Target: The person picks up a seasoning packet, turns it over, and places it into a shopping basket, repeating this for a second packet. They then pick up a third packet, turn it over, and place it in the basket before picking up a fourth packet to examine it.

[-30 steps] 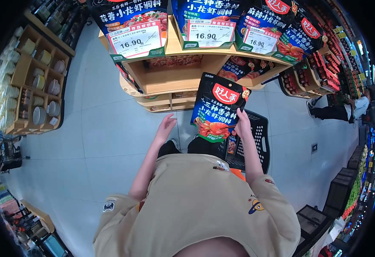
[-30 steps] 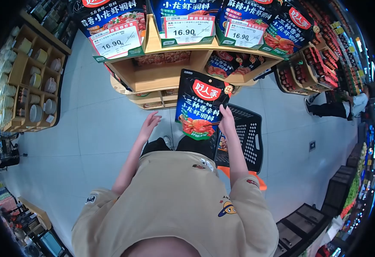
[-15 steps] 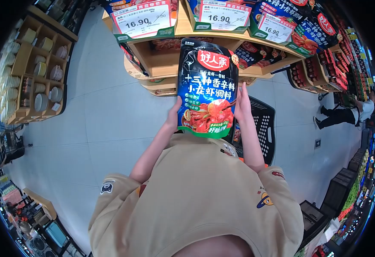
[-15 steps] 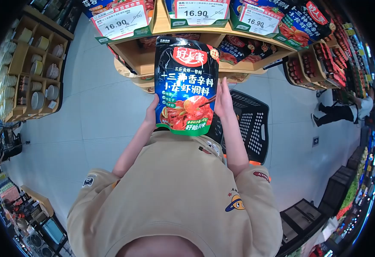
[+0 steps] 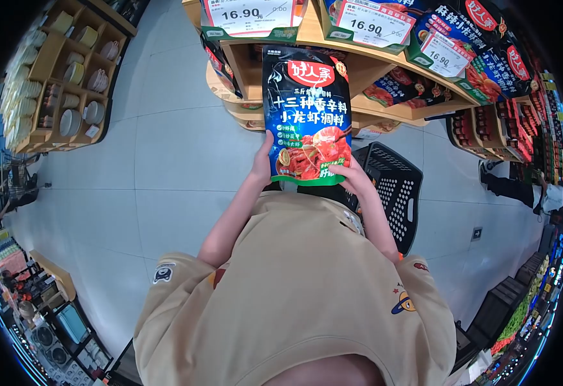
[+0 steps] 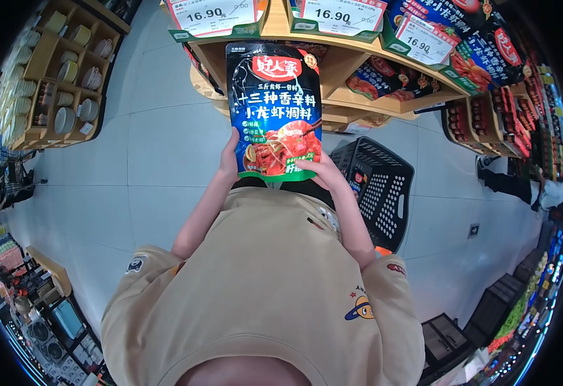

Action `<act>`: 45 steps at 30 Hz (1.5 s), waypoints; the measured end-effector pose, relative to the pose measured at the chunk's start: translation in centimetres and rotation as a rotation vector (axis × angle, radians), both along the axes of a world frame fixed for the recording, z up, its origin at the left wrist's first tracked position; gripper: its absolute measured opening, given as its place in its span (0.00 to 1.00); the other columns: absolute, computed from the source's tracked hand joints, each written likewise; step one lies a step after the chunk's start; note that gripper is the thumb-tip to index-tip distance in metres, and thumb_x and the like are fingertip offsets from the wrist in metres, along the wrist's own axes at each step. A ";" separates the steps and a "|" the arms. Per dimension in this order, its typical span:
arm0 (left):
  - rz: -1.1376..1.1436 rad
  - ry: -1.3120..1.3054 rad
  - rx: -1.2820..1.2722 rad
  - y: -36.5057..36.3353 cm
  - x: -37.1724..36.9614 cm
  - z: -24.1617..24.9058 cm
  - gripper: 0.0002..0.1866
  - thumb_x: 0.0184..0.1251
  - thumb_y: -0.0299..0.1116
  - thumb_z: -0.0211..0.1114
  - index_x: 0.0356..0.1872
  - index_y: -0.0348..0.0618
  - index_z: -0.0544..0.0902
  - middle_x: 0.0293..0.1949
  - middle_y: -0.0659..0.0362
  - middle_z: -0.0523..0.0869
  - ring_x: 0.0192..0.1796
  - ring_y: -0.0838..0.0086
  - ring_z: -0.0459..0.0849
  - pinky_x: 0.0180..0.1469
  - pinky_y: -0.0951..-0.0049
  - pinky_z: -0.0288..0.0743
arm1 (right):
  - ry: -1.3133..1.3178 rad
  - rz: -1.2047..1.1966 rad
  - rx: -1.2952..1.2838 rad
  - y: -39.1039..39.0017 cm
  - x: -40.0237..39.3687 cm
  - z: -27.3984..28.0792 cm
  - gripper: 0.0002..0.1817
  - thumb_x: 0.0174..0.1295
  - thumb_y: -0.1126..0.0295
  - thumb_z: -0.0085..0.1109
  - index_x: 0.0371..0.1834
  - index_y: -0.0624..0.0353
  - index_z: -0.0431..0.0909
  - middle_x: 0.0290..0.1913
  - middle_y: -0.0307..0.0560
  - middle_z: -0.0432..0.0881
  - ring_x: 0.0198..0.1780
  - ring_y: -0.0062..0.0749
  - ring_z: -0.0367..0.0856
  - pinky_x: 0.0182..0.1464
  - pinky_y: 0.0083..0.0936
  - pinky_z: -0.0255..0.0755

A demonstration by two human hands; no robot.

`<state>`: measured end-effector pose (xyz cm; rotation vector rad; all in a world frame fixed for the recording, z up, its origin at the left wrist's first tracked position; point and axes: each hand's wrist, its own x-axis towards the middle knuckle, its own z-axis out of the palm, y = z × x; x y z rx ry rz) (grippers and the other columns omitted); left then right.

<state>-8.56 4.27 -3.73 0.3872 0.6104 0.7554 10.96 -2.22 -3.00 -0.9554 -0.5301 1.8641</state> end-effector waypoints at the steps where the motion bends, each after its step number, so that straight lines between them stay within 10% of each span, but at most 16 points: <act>1: -0.001 -0.002 -0.001 0.0 0.0 0.0 0.29 0.62 0.52 0.35 0.55 0.38 0.58 0.52 0.50 0.67 0.53 0.63 0.69 0.54 0.64 0.64 | -0.019 -0.014 0.007 0.0 -0.1 0.2 0.31 0.47 0.79 0.54 0.56 0.61 0.53 0.50 0.46 0.67 0.50 0.30 0.69 0.51 0.27 0.64; 40: -0.022 -0.028 0.028 -0.5 0.1 -0.4 0.32 0.60 0.56 0.35 0.56 0.39 0.56 0.54 0.51 0.65 0.54 0.64 0.68 0.55 0.65 0.63 | -0.040 -0.038 -0.007 -0.9 -0.3 -0.6 0.30 0.47 0.79 0.55 0.55 0.61 0.55 0.49 0.45 0.68 0.50 0.28 0.69 0.50 0.25 0.65; 45: 0.076 0.219 0.128 0.4 0.4 -3.0 0.26 0.62 0.45 0.44 0.55 0.37 0.57 0.51 0.52 0.68 0.49 0.66 0.72 0.51 0.70 0.65 | -0.078 -0.067 0.057 -1.2 -0.4 -1.1 0.30 0.45 0.80 0.57 0.53 0.62 0.57 0.48 0.44 0.69 0.49 0.27 0.69 0.50 0.24 0.65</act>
